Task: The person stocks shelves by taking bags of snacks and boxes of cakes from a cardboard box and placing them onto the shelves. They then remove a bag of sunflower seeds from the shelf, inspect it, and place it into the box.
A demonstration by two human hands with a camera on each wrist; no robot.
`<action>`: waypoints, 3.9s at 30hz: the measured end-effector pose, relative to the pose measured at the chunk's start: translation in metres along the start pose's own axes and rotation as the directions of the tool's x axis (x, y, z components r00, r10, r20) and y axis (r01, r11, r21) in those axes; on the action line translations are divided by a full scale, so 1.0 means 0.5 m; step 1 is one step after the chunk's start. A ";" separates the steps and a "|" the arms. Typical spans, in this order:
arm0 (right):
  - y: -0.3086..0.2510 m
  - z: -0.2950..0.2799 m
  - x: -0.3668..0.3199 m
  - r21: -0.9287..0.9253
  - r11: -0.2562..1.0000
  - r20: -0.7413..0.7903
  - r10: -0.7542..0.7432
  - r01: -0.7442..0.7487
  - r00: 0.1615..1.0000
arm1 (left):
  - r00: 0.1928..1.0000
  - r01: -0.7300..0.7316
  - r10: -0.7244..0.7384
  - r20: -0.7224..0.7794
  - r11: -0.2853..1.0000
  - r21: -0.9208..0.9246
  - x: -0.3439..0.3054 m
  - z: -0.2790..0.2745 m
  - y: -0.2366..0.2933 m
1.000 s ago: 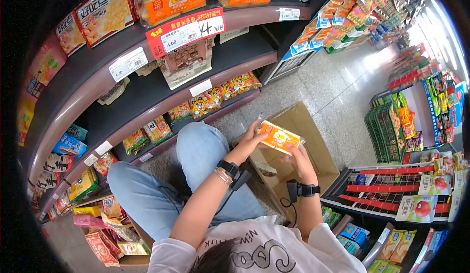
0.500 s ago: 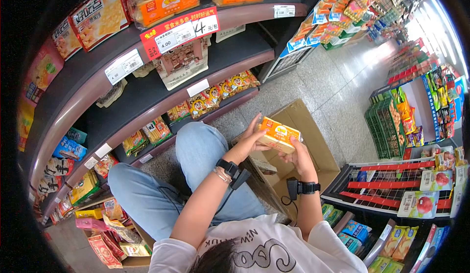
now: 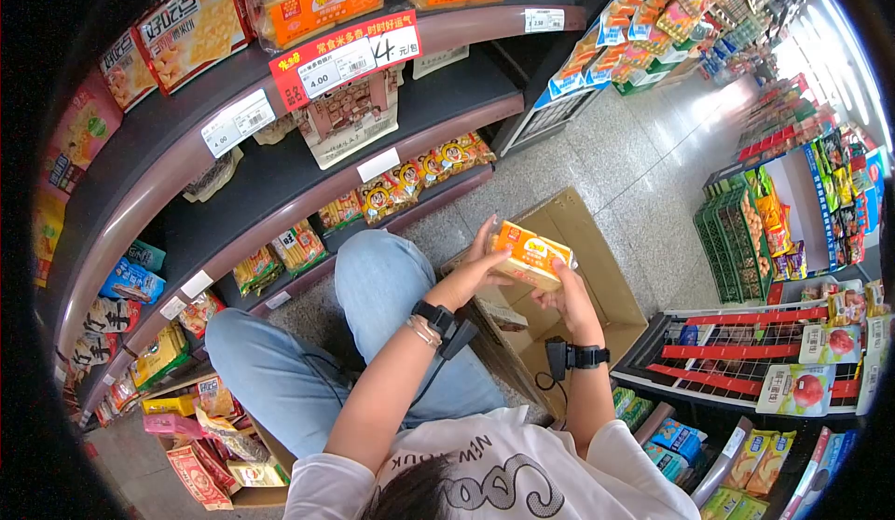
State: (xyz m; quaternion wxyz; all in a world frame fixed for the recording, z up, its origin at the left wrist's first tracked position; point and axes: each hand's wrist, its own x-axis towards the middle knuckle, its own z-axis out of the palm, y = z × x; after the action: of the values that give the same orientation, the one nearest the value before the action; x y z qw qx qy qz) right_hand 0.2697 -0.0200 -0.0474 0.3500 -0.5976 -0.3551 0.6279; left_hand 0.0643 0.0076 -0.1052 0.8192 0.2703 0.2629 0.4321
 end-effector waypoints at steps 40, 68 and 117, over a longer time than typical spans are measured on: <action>-0.025 0.007 -0.006 -0.114 0.884 0.021 -0.454 0.453 0.891 | 0.997 0.071 -0.070 0.013 0.994 -0.080 0.003 -0.017 -0.010; -0.019 0.016 -0.009 -0.094 0.960 -0.090 -0.273 0.265 0.958 | 0.997 -0.005 -0.001 -0.072 0.996 -0.089 -0.005 0.006 0.006; -0.020 -0.003 -0.008 -0.122 0.945 -0.084 -0.315 0.304 0.945 | 0.996 0.083 -0.085 0.014 0.990 0.115 -0.012 0.005 0.003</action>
State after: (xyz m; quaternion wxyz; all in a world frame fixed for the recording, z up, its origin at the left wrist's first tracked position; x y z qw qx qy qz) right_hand 0.2716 -0.0183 -0.0369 0.4295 -0.5837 -0.4593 0.5137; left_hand 0.0625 0.0028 -0.1011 0.8224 0.3095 0.2903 0.3790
